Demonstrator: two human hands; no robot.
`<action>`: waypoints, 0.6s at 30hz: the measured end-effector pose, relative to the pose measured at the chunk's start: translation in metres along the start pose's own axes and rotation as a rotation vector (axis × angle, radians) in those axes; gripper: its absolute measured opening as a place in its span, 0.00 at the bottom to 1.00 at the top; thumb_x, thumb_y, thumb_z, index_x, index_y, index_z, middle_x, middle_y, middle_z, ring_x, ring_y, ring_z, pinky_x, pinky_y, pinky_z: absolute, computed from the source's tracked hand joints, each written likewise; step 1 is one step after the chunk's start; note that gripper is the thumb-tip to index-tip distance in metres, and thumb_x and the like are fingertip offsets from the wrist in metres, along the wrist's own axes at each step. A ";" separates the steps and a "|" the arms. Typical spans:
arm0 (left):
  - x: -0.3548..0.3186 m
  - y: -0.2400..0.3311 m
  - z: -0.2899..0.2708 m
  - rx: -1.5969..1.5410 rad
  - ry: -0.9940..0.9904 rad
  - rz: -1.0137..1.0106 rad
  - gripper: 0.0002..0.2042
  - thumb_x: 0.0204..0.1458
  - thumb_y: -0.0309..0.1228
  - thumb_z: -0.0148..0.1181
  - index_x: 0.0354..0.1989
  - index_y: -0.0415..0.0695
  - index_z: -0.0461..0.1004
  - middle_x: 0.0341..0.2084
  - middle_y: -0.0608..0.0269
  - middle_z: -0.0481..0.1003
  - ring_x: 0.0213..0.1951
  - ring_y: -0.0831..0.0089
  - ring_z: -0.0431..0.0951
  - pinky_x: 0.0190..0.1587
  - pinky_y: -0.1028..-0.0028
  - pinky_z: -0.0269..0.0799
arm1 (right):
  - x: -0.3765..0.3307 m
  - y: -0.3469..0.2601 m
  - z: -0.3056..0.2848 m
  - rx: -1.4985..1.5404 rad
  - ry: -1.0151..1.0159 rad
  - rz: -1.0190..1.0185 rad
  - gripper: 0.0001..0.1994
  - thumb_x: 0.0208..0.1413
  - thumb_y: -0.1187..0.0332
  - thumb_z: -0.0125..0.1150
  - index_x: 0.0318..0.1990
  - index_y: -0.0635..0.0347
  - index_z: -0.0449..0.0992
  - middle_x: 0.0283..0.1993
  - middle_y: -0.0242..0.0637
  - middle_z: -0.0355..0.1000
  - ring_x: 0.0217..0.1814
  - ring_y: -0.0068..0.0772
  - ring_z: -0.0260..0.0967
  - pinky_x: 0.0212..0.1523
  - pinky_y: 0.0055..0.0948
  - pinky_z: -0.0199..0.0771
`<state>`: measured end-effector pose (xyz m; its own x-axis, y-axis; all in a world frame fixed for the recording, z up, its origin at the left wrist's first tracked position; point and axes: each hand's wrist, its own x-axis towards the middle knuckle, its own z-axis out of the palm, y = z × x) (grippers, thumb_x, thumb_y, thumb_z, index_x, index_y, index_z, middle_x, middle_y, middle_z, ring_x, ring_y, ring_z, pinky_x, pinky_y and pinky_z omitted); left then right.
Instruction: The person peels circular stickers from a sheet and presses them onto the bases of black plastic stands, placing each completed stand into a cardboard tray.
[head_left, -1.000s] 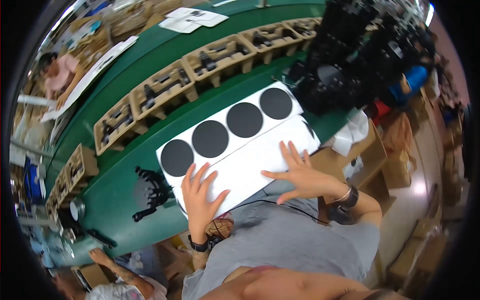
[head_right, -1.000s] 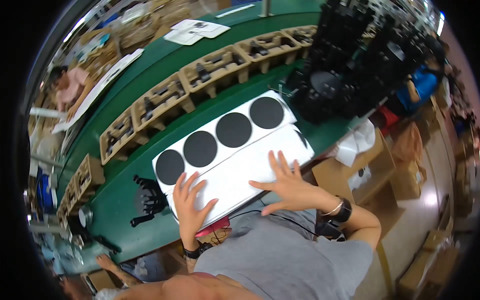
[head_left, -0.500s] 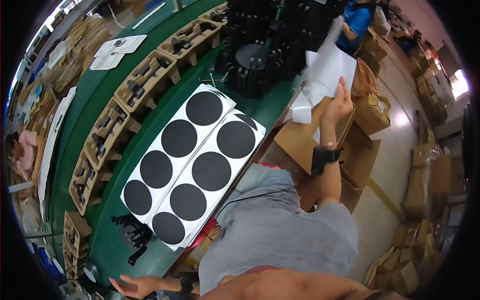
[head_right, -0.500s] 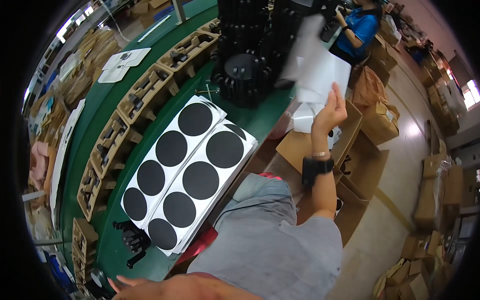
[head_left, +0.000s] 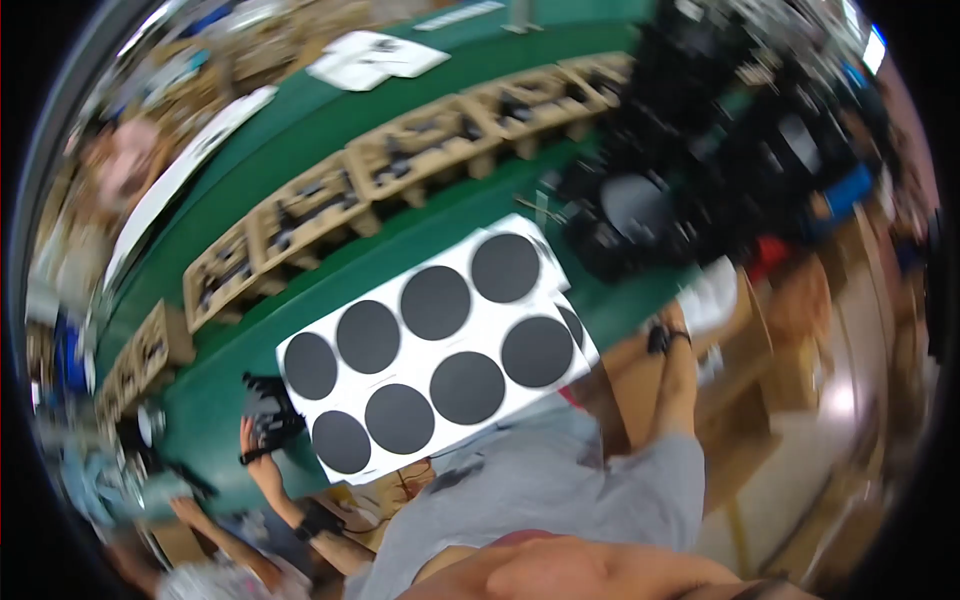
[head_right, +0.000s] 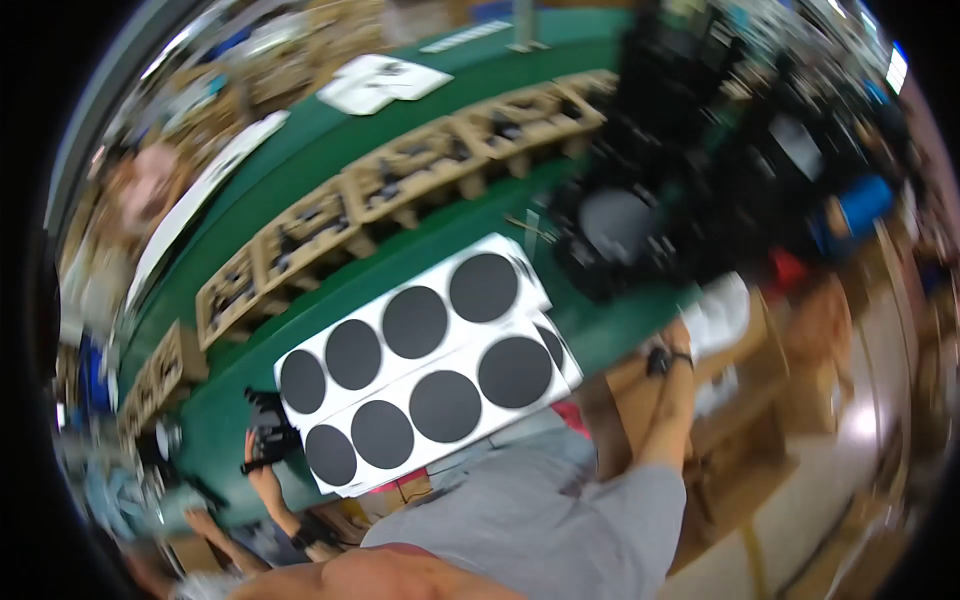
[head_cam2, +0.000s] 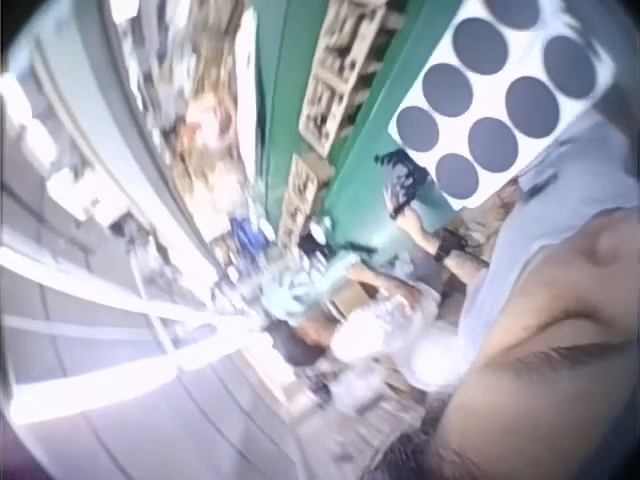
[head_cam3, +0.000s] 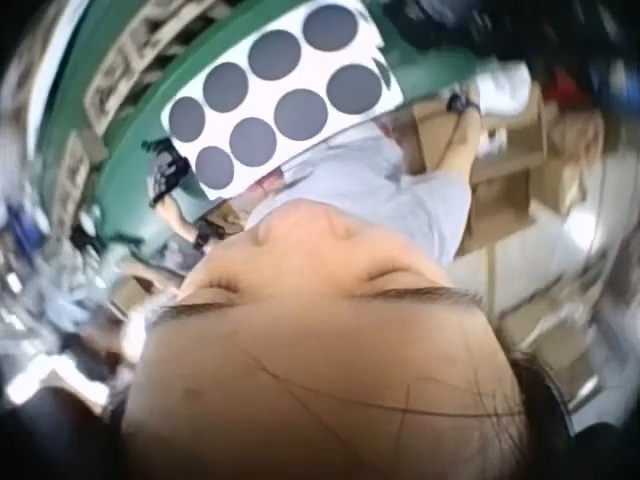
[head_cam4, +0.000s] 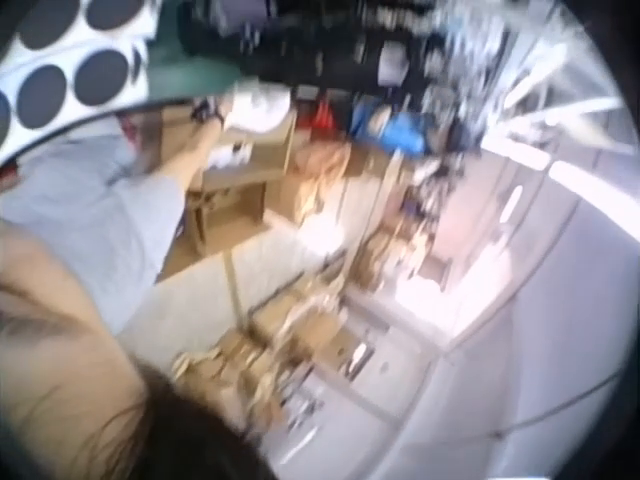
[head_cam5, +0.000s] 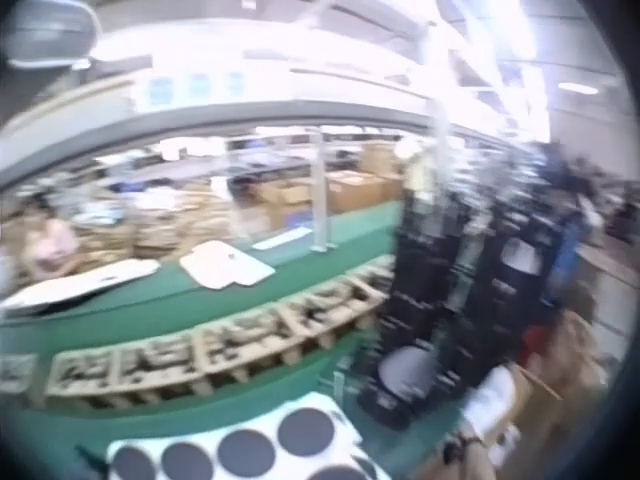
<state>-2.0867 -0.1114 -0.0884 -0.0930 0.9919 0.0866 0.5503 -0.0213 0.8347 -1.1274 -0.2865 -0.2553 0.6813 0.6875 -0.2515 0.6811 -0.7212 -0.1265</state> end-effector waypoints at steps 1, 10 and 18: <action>-0.023 -0.003 0.001 -0.199 0.062 -0.058 0.20 0.58 0.19 0.44 0.60 0.38 0.64 0.65 0.53 0.57 0.64 0.63 0.60 0.66 0.66 0.53 | 0.013 -0.019 0.008 0.013 0.080 -0.246 0.21 0.63 0.60 0.39 0.57 0.64 0.68 0.55 0.55 0.69 0.55 0.45 0.70 0.55 0.43 0.69; 0.009 0.040 0.061 -0.084 0.134 -0.061 0.26 0.54 0.12 0.33 0.63 0.37 0.59 0.66 0.57 0.56 0.67 0.64 0.54 0.67 0.66 0.48 | 0.196 -0.231 -0.124 0.049 0.334 -1.004 0.19 0.62 0.63 0.42 0.54 0.64 0.69 0.52 0.53 0.70 0.52 0.43 0.70 0.53 0.40 0.70; 0.039 0.065 0.037 -0.087 0.038 -0.220 0.20 0.59 0.22 0.43 0.61 0.43 0.64 0.66 0.55 0.57 0.67 0.63 0.55 0.67 0.67 0.48 | 0.182 -0.239 -0.219 0.167 0.635 -1.176 0.16 0.62 0.67 0.45 0.52 0.65 0.71 0.49 0.51 0.71 0.48 0.40 0.71 0.50 0.37 0.72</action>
<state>-2.0243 -0.0696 -0.0507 -0.2348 0.9684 -0.0839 0.4395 0.1828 0.8794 -1.1072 0.0298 -0.0610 -0.2437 0.7881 0.5652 0.9334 0.3488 -0.0838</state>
